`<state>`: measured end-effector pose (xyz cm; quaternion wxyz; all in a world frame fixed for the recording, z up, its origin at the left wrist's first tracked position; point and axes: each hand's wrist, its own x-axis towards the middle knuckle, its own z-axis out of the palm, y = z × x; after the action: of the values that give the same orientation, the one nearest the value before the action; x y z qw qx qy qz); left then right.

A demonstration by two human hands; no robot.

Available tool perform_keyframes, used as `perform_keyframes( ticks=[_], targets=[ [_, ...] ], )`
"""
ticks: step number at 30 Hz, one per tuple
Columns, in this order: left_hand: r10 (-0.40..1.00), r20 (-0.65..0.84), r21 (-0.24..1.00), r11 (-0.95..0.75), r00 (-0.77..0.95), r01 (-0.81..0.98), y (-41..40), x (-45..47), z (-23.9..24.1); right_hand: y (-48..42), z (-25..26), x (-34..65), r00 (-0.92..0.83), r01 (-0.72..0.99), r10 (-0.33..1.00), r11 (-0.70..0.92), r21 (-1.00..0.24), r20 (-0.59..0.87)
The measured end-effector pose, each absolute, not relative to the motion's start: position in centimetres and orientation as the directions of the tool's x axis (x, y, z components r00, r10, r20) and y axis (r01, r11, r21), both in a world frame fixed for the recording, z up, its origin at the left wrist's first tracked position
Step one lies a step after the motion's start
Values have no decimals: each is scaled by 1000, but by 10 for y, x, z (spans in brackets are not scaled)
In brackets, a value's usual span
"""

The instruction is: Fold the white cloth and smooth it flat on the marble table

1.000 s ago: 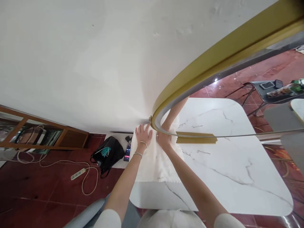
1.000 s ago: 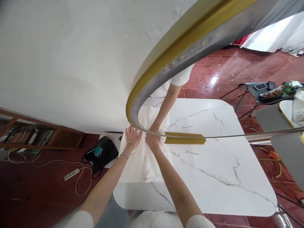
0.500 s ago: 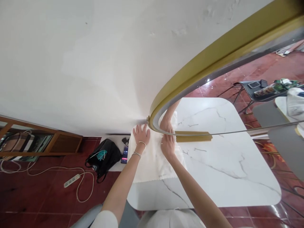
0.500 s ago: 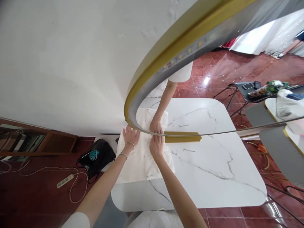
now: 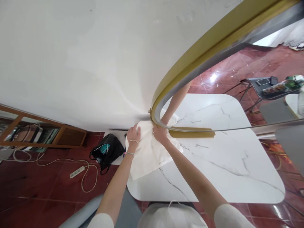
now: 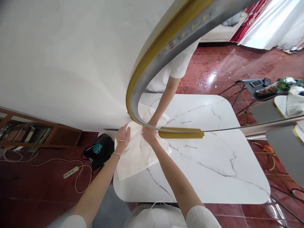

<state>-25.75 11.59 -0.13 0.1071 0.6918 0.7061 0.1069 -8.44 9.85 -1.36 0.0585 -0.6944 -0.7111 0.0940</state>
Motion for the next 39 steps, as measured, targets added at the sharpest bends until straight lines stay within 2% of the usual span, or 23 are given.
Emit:
perform_keyframes(
  ticks=[4, 8, 13, 16, 20, 26, 30, 33, 36, 39],
  targets=[
    [999, 48, 356, -24, 8, 934, 53, -283, -7, 69, -2, -97, -267, 925, 964, 255, -280, -6],
    [995, 96, 328, -64, 34, 943, -46, -301, -11, -3, -4, -107, -493, 797, 865, 491, -351, 91],
    [992, 127, 365, -42, -5, 930, -149, -299, -10, -89, -10, -112, -604, 707, 782, 615, -349, 156],
    [984, 175, 327, -28, -31, 945, -166, -284, -12, -99, -15, -113, -621, 691, 764, 638, -339, 174],
    [983, 177, 227, 15, -57, 974, -135, -265, -13, -66, -22, -110, -556, 729, 802, 597, -335, 219],
    [995, 92, 208, -42, 24, 977, -23, -240, -6, 16, -19, -83, -348, 857, 926, 376, -352, 144],
    [996, 71, 229, -74, 59, 971, -6, -241, -4, 28, -8, -82, -253, 900, 964, 266, -346, 82],
    [994, 112, 220, -42, 17, 975, -51, -263, -7, 1, 3, -96, -424, 824, 902, 421, -380, 81],
    [991, 128, 228, -8, -21, 974, -113, -286, -13, -44, 16, -103, -665, 661, 743, 633, -403, 76],
    [988, 150, 240, -4, -33, 971, -160, -290, -20, -88, 25, -94, -796, 542, 603, 748, -383, 53]
  ],
)
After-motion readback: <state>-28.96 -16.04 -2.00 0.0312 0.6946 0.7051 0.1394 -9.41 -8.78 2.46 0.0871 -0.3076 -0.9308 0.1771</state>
